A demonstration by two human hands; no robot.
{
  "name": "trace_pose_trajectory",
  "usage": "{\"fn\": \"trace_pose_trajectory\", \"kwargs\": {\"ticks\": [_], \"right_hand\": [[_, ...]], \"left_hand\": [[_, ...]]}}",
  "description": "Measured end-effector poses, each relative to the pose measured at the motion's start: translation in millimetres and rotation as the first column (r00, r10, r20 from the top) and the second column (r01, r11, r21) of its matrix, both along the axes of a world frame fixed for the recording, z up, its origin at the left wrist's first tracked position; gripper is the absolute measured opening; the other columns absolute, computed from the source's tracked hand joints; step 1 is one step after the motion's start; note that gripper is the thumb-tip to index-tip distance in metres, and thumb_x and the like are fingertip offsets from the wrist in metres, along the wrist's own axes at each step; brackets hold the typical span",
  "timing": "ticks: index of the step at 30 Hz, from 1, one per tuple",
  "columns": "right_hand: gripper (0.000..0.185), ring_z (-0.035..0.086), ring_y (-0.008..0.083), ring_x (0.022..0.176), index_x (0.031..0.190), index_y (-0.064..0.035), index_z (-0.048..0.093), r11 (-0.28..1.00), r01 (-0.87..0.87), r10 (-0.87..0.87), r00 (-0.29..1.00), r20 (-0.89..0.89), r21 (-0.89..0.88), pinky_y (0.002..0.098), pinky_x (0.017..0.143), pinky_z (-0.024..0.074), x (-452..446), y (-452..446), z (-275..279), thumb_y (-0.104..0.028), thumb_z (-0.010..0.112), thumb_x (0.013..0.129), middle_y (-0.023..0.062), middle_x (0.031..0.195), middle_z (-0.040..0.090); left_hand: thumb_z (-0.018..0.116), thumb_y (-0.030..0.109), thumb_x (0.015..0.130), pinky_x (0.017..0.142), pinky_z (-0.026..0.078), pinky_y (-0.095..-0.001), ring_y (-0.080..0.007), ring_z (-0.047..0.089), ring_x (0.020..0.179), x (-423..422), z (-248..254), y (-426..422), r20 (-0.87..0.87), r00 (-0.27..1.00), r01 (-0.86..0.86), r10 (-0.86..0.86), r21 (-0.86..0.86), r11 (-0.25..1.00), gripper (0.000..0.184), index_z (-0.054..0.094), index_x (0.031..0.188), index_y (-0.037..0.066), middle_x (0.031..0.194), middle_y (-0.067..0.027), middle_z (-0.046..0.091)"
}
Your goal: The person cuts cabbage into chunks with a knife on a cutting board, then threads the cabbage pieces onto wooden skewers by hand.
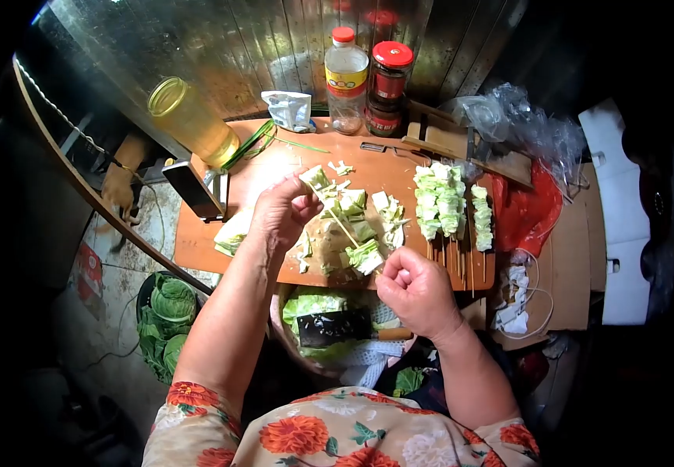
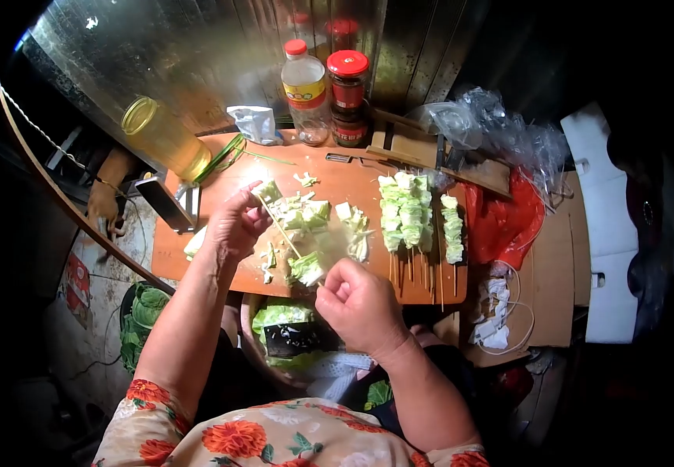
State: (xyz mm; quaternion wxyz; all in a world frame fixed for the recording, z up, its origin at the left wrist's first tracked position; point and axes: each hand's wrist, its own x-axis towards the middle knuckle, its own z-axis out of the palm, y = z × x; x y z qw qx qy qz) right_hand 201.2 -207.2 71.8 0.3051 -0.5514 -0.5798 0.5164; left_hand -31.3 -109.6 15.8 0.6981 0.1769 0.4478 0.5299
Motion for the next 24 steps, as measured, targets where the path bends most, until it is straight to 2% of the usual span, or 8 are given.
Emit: {"fn": "trace_pose_trajectory", "kwargs": {"ticks": [6, 8, 9, 11, 12, 14, 20, 24], "right_hand": [[0.014, 0.047, 0.0047, 0.050, 0.075, -0.0041, 0.053, 1.000, -0.003, 0.003, 1.000, -0.009, -0.006, 0.0247, 0.049, 0.0411, -1.4, 0.3, 2.8, -0.009, 0.065, 0.081, 0.0004, 0.054, 0.053], [0.013, 0.047, 0.0045, 0.050, 0.075, -0.0041, 0.054, 1.000, -0.001, 0.002, 1.000, 0.022, -0.017, 0.0244, 0.049, 0.0408, -2.5, 1.2, 5.8, -0.008, 0.065, 0.081, 0.0002, 0.054, 0.053], [0.013, 0.047, 0.0045, 0.050, 0.075, -0.0041, 0.054, 1.000, -0.001, 0.002, 1.000, 0.023, -0.019, 0.0244, 0.049, 0.0408, -2.7, 1.6, 5.3, -0.008, 0.065, 0.081, 0.0002, 0.054, 0.053], [0.013, 0.047, 0.0040, 0.051, 0.075, -0.0044, 0.054, 1.000, 0.001, -0.001, 1.000, 0.017, -0.013, 0.0240, 0.049, 0.0407, -2.5, 1.9, 3.4, -0.008, 0.065, 0.080, -0.0005, 0.055, 0.054], [0.013, 0.047, 0.0040, 0.051, 0.075, -0.0044, 0.054, 1.000, 0.002, -0.002, 1.000, 0.017, -0.014, 0.0240, 0.049, 0.0407, -3.3, 1.7, 2.4, -0.008, 0.065, 0.080, -0.0005, 0.055, 0.054], [0.012, 0.047, 0.0036, 0.052, 0.075, -0.0044, 0.055, 0.999, 0.032, -0.035, 0.996, -0.076, -0.042, 0.0239, 0.050, 0.0409, -6.0, 0.6, -0.3, -0.008, 0.065, 0.080, -0.0011, 0.055, 0.053], [0.013, 0.046, 0.0021, 0.052, 0.076, -0.0044, 0.054, 0.990, 0.102, -0.122, 0.968, -0.217, -0.099, 0.0225, 0.049, 0.0392, -14.6, -5.4, -11.4, -0.005, 0.066, 0.081, -0.0017, 0.056, 0.052], [0.013, 0.046, 0.0022, 0.052, 0.077, -0.0049, 0.054, 0.990, 0.135, -0.138, 0.971, -0.193, -0.032, 0.0224, 0.048, 0.0383, -18.2, -8.3, -11.3, -0.004, 0.066, 0.082, -0.0014, 0.055, 0.052]], "left_hand": [[0.063, 0.010, 0.086, 0.070, 0.056, -0.0277, -0.0140, 0.061, 0.074, -1.6, 3.1, 1.4, 0.046, 0.997, -0.066, 0.065, 0.029, 0.997, 0.039, 0.052, 0.123, 0.006, 0.088, -0.0014, 0.063], [0.062, 0.007, 0.085, 0.070, 0.056, -0.0290, -0.0154, 0.062, 0.073, -1.6, 5.2, 0.8, -0.086, 0.994, -0.063, 0.071, 0.091, 0.994, 0.040, 0.051, 0.123, 0.003, 0.091, -0.0042, 0.062], [0.062, 0.007, 0.085, 0.070, 0.056, -0.0290, -0.0154, 0.062, 0.073, 0.9, 9.2, -0.1, -0.086, 0.994, -0.064, 0.071, 0.090, 0.994, 0.040, 0.051, 0.123, 0.003, 0.091, -0.0042, 0.062], [0.061, -0.001, 0.082, 0.071, 0.055, -0.0305, -0.0163, 0.062, 0.073, 9.0, 17.9, -1.6, -0.253, 0.953, -0.130, 0.169, 0.162, 0.978, 0.041, 0.050, 0.121, 0.001, 0.094, -0.0069, 0.060], [0.061, -0.001, 0.082, 0.071, 0.055, -0.0305, -0.0163, 0.062, 0.073, 9.6, 16.2, -1.0, -0.253, 0.953, -0.130, 0.168, 0.161, 0.978, 0.041, 0.050, 0.121, 0.001, 0.094, -0.0069, 0.060], [0.059, -0.006, 0.079, 0.071, 0.053, -0.0302, -0.0157, 0.062, 0.074, 10.6, 11.5, 0.0, -0.357, 0.912, -0.086, 0.199, 0.310, 0.947, 0.043, 0.050, 0.120, 0.000, 0.097, -0.0076, 0.059], [0.058, -0.009, 0.077, 0.072, 0.053, -0.0296, -0.0154, 0.062, 0.077, 19.2, 22.6, -6.8, -0.340, 0.923, -0.048, 0.179, 0.360, 0.932, 0.043, 0.051, 0.119, 0.000, 0.097, -0.0052, 0.058], [0.058, -0.009, 0.078, 0.075, 0.054, -0.0307, -0.0172, 0.063, 0.079, 20.2, 27.0, -9.8, -0.287, 0.950, -0.031, 0.120, 0.296, 0.955, 0.042, 0.052, 0.118, 0.001, 0.101, -0.0062, 0.060]]}}
